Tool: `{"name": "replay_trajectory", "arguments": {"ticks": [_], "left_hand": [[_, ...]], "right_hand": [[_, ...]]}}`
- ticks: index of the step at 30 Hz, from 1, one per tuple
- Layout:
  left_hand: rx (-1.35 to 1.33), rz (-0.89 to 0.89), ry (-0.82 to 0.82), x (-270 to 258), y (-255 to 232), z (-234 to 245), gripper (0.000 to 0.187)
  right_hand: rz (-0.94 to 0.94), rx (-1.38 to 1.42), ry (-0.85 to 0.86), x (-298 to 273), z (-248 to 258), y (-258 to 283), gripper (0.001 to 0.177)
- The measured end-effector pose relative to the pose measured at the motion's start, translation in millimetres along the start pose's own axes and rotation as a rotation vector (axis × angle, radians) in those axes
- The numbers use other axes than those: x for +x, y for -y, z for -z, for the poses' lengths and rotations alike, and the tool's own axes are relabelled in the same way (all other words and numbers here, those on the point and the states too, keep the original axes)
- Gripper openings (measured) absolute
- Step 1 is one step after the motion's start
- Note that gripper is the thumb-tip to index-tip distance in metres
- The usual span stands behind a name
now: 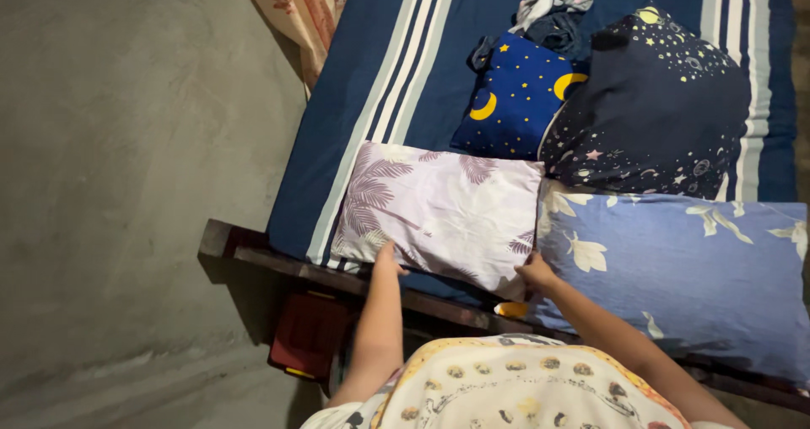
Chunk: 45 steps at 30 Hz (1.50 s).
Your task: The person fluffs, flips, pats, and arranges pillows on a bed by hand.
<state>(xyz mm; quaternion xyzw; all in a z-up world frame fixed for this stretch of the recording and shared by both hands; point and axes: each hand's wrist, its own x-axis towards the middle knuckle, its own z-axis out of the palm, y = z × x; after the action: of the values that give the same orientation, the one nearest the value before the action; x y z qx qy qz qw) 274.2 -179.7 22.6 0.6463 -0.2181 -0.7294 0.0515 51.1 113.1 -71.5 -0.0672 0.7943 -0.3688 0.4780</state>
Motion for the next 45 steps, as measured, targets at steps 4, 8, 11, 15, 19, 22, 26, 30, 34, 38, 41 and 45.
{"name": "replay_trajectory", "arguments": {"ticks": [4,8,11,15,19,22,26,30,34,38,41,45], "left_hand": [[-0.257,0.102,-0.037,-33.5,-0.2,-15.1,0.079],[-0.201,0.114,-0.089,-53.2,-6.4,-22.1,0.051],[-0.219,0.091,-0.079,-62.6,-16.3,-18.9,0.045],[-0.243,-0.019,-0.029,-76.6,-23.4,-13.3,0.035],[-0.229,-0.156,0.053,-70.3,-5.8,-3.7,0.028],[-0.009,0.003,-0.056,-41.3,2.8,5.6,0.029],[0.147,0.022,-0.170,6.4,10.4,2.2,0.042],[0.199,-0.307,-0.365,55.8,19.6,-35.8,0.075],[0.190,-0.328,0.170,76.8,42.8,-101.5,0.071],[0.118,-0.197,0.323,82.3,59.0,-169.1,0.063],[0.046,-0.236,0.531,81.3,58.4,-213.6,0.047],[-0.005,-0.236,0.619,62.4,49.4,-272.5,0.035]], "right_hand": [[-0.080,0.351,0.112,-12.8,-0.2,15.4,0.097],[-0.291,0.376,0.116,-28.4,3.9,22.6,0.095],[-0.276,0.306,0.168,-30.2,5.3,21.2,0.096],[-0.226,0.378,0.258,-28.9,-4.9,18.2,0.091],[-0.071,0.260,0.352,-38.9,-9.3,9.2,0.078],[-0.167,0.038,0.432,-47.3,-12.7,5.3,0.068],[-0.119,-0.100,0.370,-47.0,-14.5,5.8,0.081],[0.026,0.071,0.260,-34.2,1.3,16.1,0.074],[0.055,0.502,0.211,-20.2,36.6,23.6,0.060],[0.069,0.614,0.104,-9.3,74.6,29.8,0.054],[0.152,0.806,0.144,2.9,104.6,34.0,0.051],[0.162,0.943,0.111,19.7,140.6,50.5,0.051]]}}
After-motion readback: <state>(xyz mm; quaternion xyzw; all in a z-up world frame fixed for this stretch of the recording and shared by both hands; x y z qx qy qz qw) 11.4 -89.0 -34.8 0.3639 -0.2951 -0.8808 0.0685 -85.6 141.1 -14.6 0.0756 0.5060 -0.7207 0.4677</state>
